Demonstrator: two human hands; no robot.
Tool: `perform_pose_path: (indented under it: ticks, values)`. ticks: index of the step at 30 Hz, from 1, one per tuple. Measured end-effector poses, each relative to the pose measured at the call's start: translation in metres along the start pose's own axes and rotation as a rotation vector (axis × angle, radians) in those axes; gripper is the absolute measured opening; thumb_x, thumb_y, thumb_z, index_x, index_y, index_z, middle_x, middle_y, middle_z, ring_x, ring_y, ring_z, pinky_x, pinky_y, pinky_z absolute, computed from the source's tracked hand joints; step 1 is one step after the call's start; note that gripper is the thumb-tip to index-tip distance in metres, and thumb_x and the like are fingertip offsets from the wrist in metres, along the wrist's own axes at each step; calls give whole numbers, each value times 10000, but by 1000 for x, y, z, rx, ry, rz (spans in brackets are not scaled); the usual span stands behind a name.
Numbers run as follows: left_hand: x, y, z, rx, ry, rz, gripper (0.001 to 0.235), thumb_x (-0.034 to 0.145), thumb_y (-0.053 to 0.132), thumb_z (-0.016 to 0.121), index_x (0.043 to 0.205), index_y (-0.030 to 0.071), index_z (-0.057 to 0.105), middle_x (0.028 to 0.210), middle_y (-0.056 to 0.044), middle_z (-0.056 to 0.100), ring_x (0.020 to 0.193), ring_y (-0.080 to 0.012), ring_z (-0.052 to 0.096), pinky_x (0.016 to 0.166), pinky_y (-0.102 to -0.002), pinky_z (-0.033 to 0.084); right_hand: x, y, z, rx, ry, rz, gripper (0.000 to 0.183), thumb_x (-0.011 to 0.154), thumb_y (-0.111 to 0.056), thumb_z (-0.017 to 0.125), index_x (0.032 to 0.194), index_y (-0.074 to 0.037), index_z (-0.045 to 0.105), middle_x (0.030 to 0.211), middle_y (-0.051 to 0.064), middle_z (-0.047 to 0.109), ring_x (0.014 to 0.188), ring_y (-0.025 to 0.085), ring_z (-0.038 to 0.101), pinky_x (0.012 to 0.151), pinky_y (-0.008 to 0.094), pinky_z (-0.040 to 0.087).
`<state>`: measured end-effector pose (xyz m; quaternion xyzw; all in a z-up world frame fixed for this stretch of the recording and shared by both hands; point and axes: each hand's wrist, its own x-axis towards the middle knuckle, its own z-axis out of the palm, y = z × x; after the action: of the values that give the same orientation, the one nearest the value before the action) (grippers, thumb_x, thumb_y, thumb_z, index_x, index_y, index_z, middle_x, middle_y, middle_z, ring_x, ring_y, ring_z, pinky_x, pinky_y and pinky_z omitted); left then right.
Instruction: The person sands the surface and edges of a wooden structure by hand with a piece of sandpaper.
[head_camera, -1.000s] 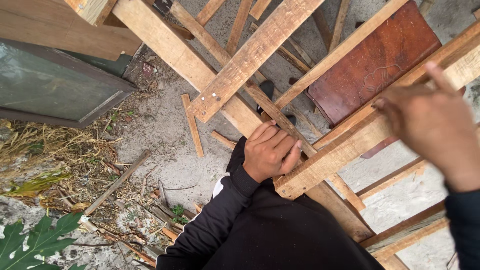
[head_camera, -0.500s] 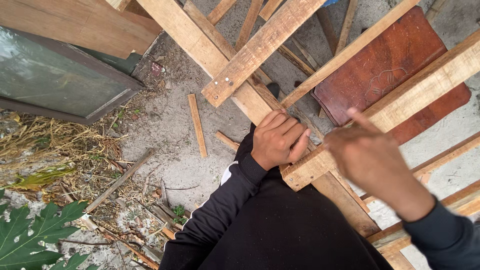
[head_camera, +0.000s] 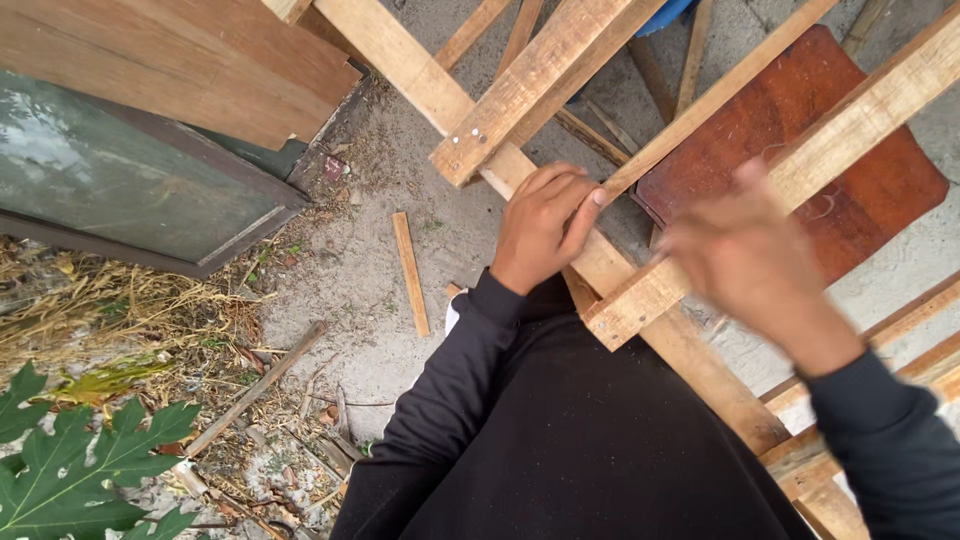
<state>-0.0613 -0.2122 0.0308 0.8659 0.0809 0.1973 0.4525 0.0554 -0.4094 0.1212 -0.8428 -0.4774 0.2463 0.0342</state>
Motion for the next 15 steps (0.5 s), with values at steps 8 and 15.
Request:
perform_pose_path:
  ticks: [8,15]
  values:
    - [-5,-2,8,195,-108,60,228,1008,267,631,936,99,768,822,-50,711,830,-230,614,1121,-416,437,-20,-40,54,112,327,-418,159,945,-229,670,825,-147,735,863,32,697,1085,237,677,877,311,479]
    - [-6,2,5,171,-90,107,202,1000,248,642,927,105,764,808,-44,708,811,-240,601,1130,-427,421,-27,-2,35,-211,791,-145,71,895,-163,680,847,-160,732,884,93,668,892,266,620,772,463,524]
